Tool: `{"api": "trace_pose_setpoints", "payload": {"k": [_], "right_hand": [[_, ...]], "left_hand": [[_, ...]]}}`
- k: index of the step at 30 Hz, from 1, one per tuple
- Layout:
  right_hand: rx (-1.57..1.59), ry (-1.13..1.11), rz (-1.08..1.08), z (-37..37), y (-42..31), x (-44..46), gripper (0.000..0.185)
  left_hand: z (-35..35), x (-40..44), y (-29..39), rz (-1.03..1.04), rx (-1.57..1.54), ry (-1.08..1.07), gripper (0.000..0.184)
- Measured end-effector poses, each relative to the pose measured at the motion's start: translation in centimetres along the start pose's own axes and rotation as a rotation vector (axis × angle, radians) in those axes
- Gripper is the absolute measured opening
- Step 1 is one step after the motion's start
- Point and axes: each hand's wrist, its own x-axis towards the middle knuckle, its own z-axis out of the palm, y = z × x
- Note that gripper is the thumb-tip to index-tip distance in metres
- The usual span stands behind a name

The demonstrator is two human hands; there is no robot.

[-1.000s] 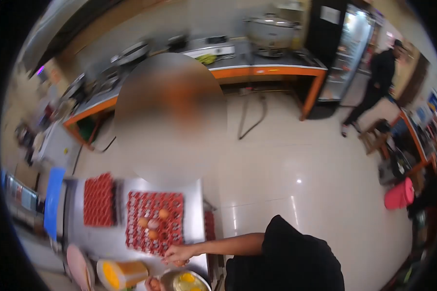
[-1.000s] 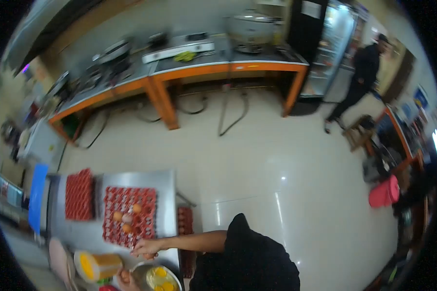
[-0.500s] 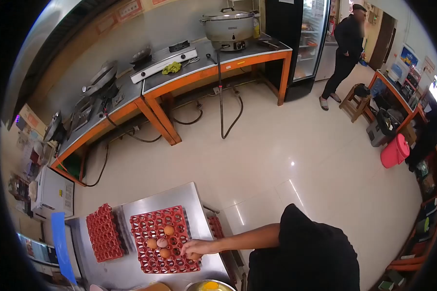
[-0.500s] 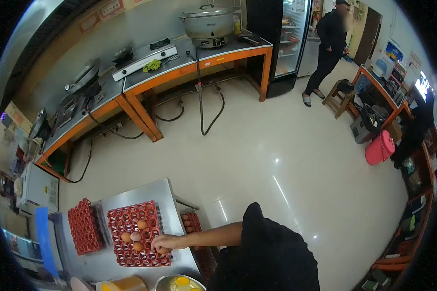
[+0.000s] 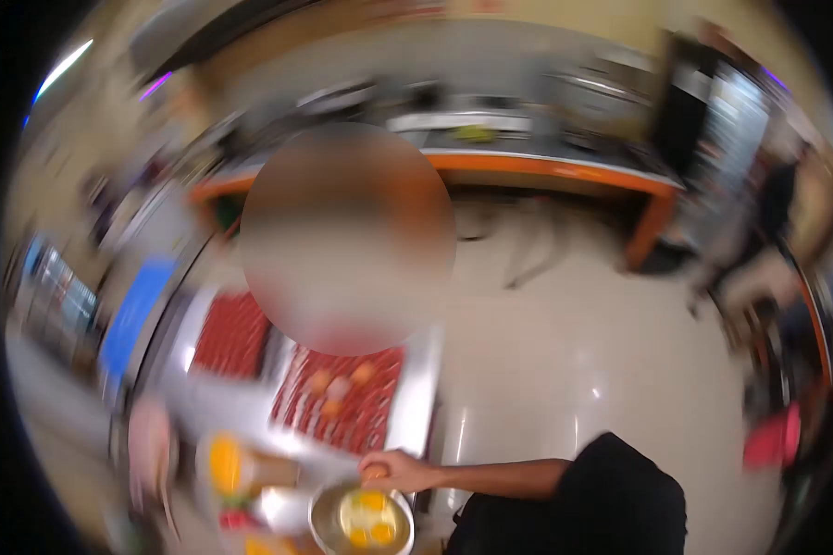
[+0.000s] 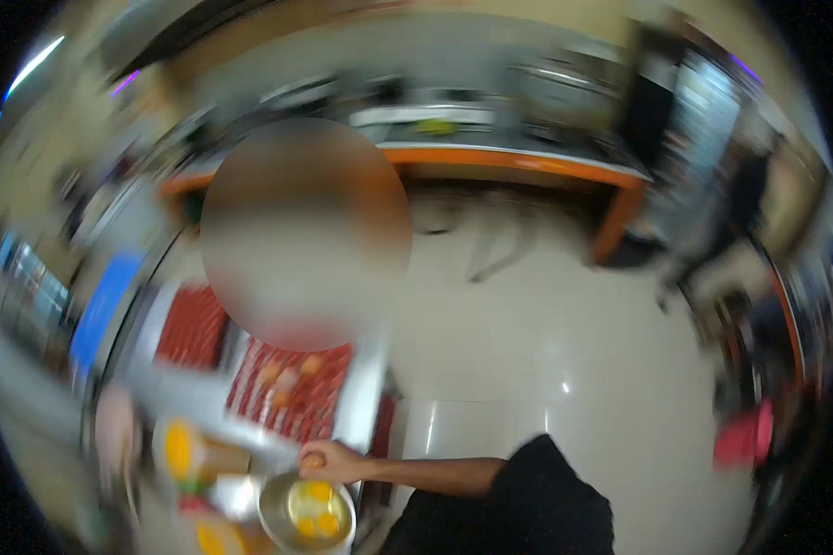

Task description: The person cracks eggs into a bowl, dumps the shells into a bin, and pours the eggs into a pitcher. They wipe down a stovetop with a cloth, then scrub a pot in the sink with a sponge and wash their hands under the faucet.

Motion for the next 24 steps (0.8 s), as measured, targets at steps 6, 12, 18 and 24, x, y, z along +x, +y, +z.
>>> {"api": "trace_pose_setpoints", "payload": {"k": [6, 12, 18, 24], "right_hand": [[-0.224, -0.392, -0.494, 8.4, -5.9, -1.6, 0.041], [-0.658, -0.75, -0.886, 13.1, -5.2, -2.7, 0.06], [-0.678, -0.048, -0.229, 6.0, 1.8, -2.1, 0.061], [-0.172, -0.319, 0.741, 3.8, 3.2, -4.4, 0.059]], "left_hand": [[6.9, -6.0, 1.3, 0.23, -0.584, -0.044, 0.072], [8.0, -4.7, -1.4, 0.267, -1.266, 0.106, 0.041], [2.9, -10.0, -5.9, 0.426, -1.209, 0.456, 0.027], [-3.9, -17.4, -11.7, 0.458, -1.393, 0.411, 0.024]]}}
